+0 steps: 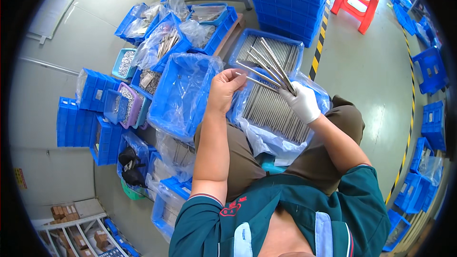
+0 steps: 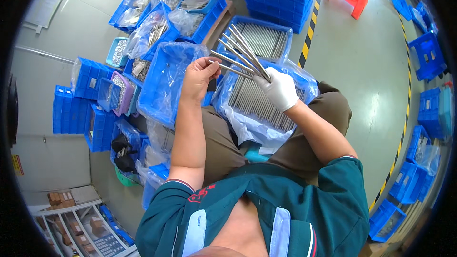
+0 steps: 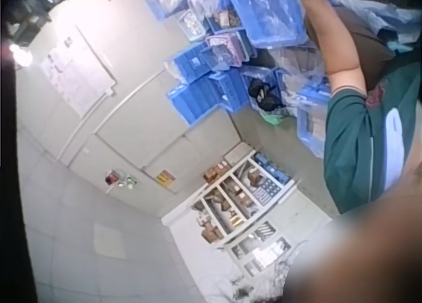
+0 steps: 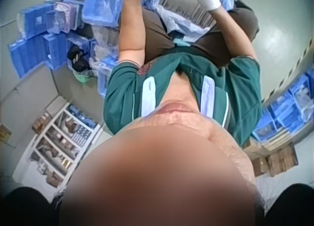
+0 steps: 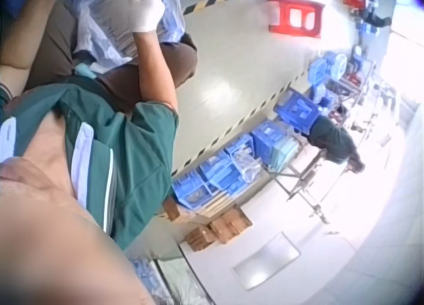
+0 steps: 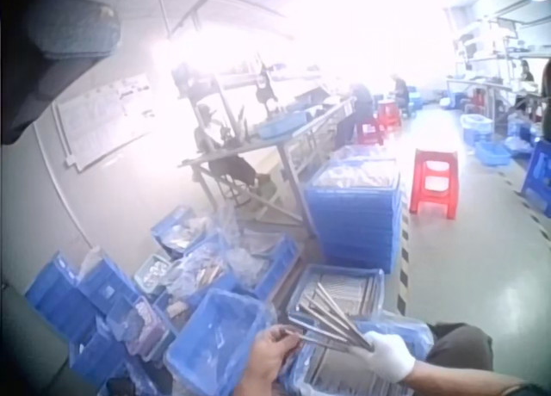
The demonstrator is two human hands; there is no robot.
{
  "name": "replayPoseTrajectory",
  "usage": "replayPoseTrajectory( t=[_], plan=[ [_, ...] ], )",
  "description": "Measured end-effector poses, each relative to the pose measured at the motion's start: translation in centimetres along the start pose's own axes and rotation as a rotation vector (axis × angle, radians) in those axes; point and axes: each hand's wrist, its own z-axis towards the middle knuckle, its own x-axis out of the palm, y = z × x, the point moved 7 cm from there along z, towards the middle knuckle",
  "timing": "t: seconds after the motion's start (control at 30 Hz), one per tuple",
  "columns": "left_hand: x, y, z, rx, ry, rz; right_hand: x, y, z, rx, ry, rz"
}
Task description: The recorder is counting and sorting thin metal rods from blue industrial bins.
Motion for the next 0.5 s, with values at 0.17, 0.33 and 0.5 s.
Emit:
replayPoseTrajectory(
  t=[0.17, 0.33, 0.5],
  plan=[
    [-3.1, -1.2, 0.3, 0.089, -0.177, -0.027, -0.4, -0.4, -0.1, -0.039, 0.005, -0.062],
    [-2.5, -0.3, 0.6, 0.049, -0.116, -0.183, 0.1, 0.5, -0.5, -0.095, 0.034, -0.067],
    [-2.3, 0.2, 0.5, 0.000, -0.091, -0.257, 0.0, 0.6, -0.6, -0.107, 0.036, -0.070]
  ],
)
